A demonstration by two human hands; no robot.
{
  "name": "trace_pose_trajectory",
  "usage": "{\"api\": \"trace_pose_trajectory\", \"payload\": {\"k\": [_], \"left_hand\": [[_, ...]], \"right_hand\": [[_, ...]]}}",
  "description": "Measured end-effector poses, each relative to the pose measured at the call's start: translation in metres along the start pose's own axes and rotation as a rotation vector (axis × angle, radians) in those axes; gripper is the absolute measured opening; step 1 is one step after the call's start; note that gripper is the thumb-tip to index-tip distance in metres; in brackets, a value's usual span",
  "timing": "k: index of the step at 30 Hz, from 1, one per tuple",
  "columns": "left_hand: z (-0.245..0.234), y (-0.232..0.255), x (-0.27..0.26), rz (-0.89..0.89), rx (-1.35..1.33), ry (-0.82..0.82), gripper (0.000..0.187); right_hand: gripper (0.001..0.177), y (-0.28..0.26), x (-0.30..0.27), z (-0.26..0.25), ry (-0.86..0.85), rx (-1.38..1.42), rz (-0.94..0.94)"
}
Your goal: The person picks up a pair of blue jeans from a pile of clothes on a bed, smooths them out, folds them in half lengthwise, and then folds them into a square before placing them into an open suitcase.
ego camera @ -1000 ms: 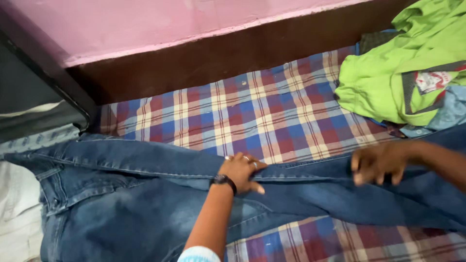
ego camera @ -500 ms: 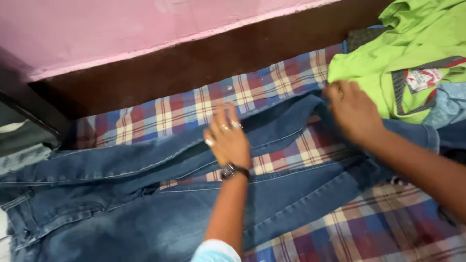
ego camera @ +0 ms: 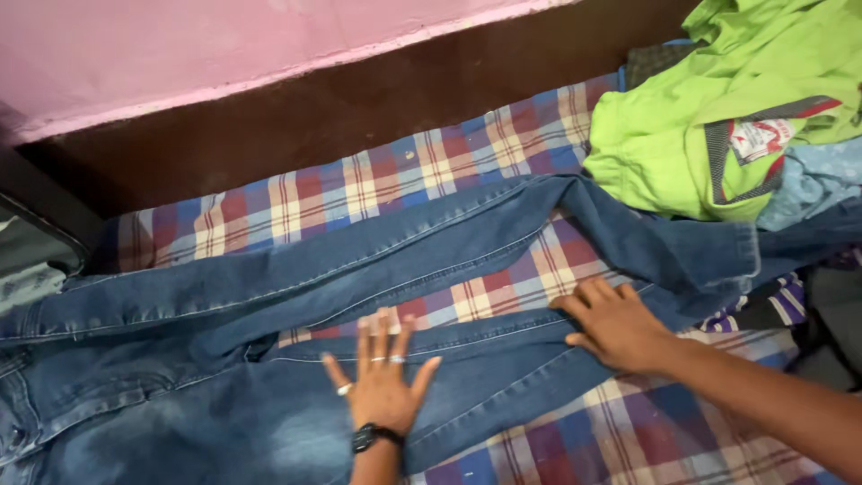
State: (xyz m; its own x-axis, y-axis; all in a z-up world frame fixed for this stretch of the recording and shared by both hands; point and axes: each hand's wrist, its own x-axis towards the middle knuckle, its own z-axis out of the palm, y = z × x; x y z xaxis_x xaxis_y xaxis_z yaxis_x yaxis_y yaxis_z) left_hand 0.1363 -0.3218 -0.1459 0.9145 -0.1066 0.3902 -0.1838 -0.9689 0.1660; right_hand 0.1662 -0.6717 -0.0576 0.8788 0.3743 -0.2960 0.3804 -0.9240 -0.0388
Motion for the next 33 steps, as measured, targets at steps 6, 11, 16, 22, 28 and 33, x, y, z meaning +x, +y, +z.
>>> {"api": "trace_pose_trajectory", "payload": {"k": [6, 11, 16, 22, 28, 33], "left_hand": [[-0.02, -0.064, -0.031, -0.124, 0.076, -0.075, 0.089], [-0.052, -0.107, -0.045, -0.208, 0.228, -0.243, 0.094], [-0.052, -0.045, -0.034, -0.234, 0.074, -0.276, 0.078], [-0.041, 0.066, -0.019, 0.156, -0.311, -0.347, 0.066], [-0.054, 0.057, -0.05, 0.222, -0.197, -0.326, 0.085], [-0.073, 0.051, -0.059, 0.508, -0.268, -0.089, 0.078]], "right_hand": [[0.087, -0.028, -0.026, -0.012, -0.116, 0.188, -0.057], [0.086, -0.005, -0.043, -0.006, -0.197, 0.557, 0.008], [0.081, 0.05, -0.05, -0.022, -0.01, -0.045, -0.004], [0.053, 0.095, -0.063, -0.045, -0.165, -0.509, 0.053], [0.055, 0.102, -0.119, -0.023, -0.061, -0.53, -0.107], [0.054, 0.092, -0.167, -0.009, -0.095, -0.579, -0.017]]}}
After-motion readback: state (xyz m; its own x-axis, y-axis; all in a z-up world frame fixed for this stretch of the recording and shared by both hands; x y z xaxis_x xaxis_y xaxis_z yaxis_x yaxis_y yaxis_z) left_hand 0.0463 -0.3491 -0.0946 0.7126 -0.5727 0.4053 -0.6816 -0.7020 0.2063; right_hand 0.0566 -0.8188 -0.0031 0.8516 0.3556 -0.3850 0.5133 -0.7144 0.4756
